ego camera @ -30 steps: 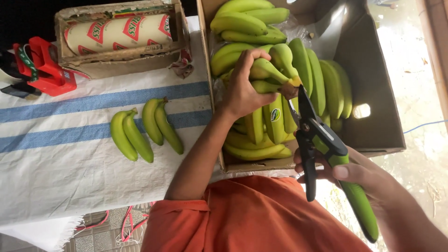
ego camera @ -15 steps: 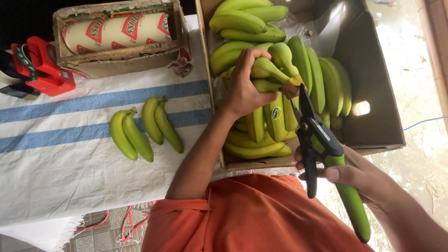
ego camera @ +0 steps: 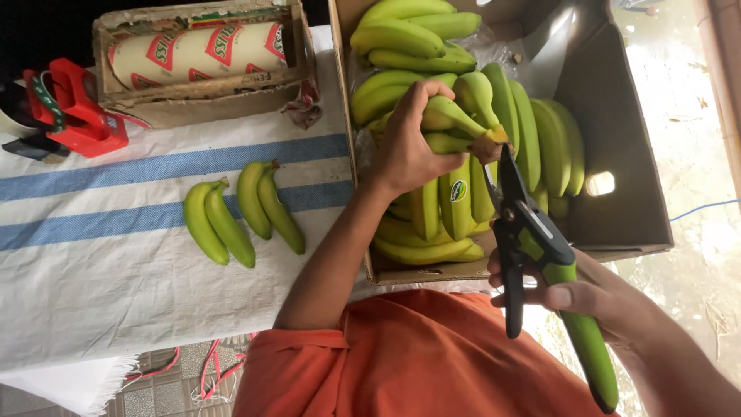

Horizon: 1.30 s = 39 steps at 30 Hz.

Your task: Using shears to separate individual bananas and small clusters from larger bunches in a cardboard box for sorting.

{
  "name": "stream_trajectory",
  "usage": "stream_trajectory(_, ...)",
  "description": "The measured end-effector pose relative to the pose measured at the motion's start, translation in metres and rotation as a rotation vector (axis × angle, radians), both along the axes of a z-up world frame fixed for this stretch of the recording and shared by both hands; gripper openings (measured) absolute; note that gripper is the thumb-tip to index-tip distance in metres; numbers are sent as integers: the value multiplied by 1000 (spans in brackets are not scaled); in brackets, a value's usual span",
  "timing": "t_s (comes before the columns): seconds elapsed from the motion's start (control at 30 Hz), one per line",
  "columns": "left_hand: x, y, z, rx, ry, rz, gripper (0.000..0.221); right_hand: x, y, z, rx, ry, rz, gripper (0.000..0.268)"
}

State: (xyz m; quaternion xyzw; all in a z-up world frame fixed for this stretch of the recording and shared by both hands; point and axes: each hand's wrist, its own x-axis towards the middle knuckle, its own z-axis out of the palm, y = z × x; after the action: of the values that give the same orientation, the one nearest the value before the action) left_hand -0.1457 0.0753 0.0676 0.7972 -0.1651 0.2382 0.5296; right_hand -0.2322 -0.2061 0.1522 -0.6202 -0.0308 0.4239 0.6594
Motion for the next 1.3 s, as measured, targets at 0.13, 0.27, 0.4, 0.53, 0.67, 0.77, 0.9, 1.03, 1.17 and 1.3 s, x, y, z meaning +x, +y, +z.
stream_trajectory(0.13,-3,-1,0,-13,28,-4,64,-1,2,4,-2,-9,21,93)
stream_trajectory(0.27,-3,-2,0,-37,9,-5,63,1,5,9,12,-17,47,95)
stream_trajectory(0.4,-2,-1,-4,-19,10,-5,66,-4,3,6,89,42,5,91)
stream_trajectory(0.53,-1,-1,-4,-30,7,-6,65,-4,2,6,87,19,6,95)
stream_trajectory(0.67,-1,-2,-4,-59,13,-12,63,-3,3,7,154,9,30,95)
stream_trajectory(0.77,0,-1,-6,-25,-18,-9,64,-3,3,8,59,10,-4,94)
stream_trajectory(0.9,-2,-2,-3,-19,-42,-15,62,1,7,7,64,4,27,100)
stream_trajectory(1.03,-6,-1,-2,-38,-5,-6,63,4,13,1,421,122,45,91)
stream_trajectory(1.17,-9,-2,-2,-32,8,-5,62,4,13,-6,483,159,22,89)
stream_trajectory(1.3,-11,-3,-2,-14,-27,-8,65,0,9,-12,422,144,-69,85)
